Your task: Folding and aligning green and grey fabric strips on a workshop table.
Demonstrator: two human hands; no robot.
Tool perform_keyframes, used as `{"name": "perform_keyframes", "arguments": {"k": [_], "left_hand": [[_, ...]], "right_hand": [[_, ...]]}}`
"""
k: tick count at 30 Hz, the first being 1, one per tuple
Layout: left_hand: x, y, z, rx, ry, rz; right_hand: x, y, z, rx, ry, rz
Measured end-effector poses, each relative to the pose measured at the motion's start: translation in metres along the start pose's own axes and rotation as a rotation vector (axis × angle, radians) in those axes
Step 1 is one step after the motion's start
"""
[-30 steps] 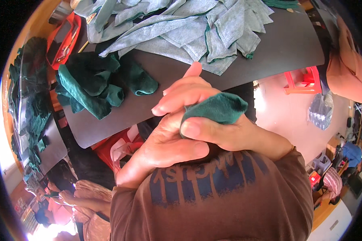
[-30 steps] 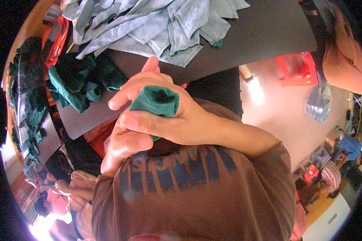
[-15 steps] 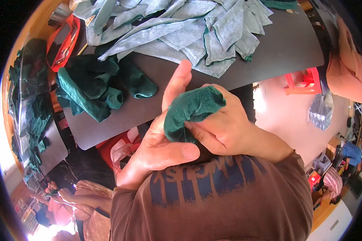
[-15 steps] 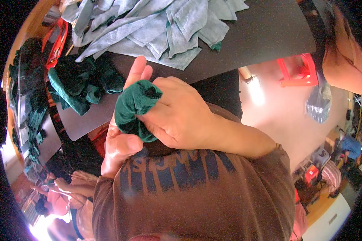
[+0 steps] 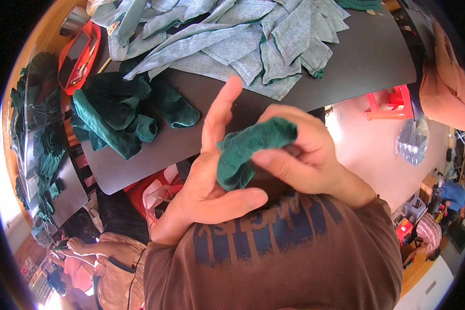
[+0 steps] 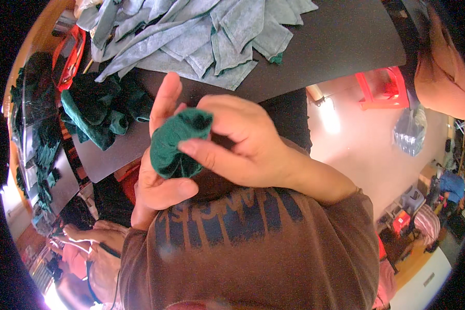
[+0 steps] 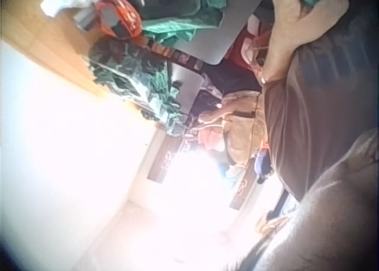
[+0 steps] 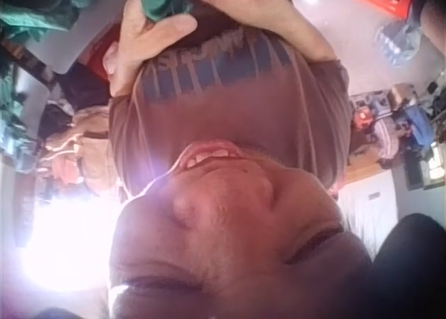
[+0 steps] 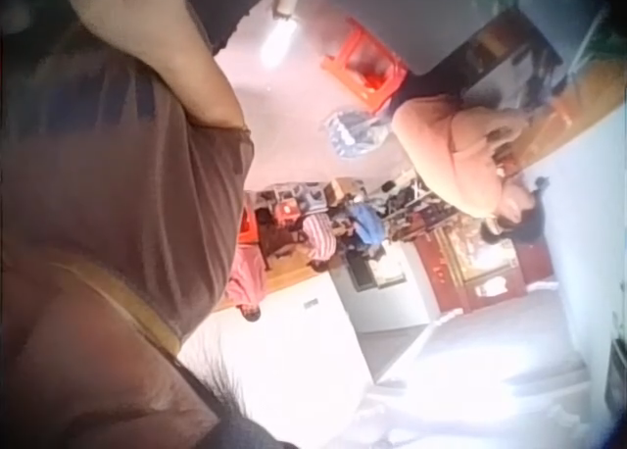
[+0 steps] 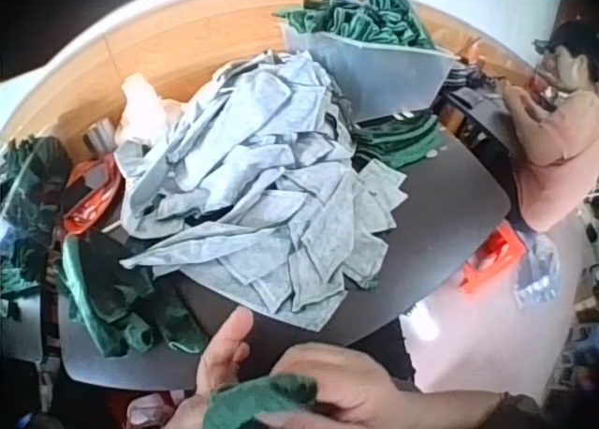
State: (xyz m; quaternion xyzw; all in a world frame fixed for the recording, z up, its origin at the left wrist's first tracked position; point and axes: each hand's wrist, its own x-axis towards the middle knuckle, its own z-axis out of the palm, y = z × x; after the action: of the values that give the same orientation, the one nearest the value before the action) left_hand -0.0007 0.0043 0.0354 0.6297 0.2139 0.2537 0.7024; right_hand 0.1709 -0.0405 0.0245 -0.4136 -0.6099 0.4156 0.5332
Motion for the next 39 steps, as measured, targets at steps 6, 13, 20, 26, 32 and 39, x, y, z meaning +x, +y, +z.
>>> {"name": "perform_keyframes", "arguments": {"k": [6, 13, 20, 26, 32, 39], "left_hand": [[-0.003, -0.007, 0.009, -0.729, -0.022, -0.107], [0.005, -0.002, -0.001, -0.470, -0.094, -0.027], [0.008, -0.007, -0.008, -0.145, -0.061, 0.125], [0.010, -0.001, -0.006, 0.402, -0.165, 0.202], [0.010, 0.015, 0.006, 0.797, -0.210, 0.143], [0.011, 0.000, -0.001, 0.730, -0.056, 0.179]], "right_hand": [[-0.001, 0.004, 0.013, -0.016, -0.041, -0.070], [-0.001, 0.007, 0.007, -0.109, -0.076, -0.139], [0.002, -0.012, -0.012, 0.691, -0.120, 0.543], [-0.003, -0.003, -0.011, 0.655, -0.222, 0.597], [-0.007, 0.001, -0.010, 0.651, -0.251, 0.624], [-0.008, -0.001, -0.020, 0.361, -0.262, 0.435]]}}
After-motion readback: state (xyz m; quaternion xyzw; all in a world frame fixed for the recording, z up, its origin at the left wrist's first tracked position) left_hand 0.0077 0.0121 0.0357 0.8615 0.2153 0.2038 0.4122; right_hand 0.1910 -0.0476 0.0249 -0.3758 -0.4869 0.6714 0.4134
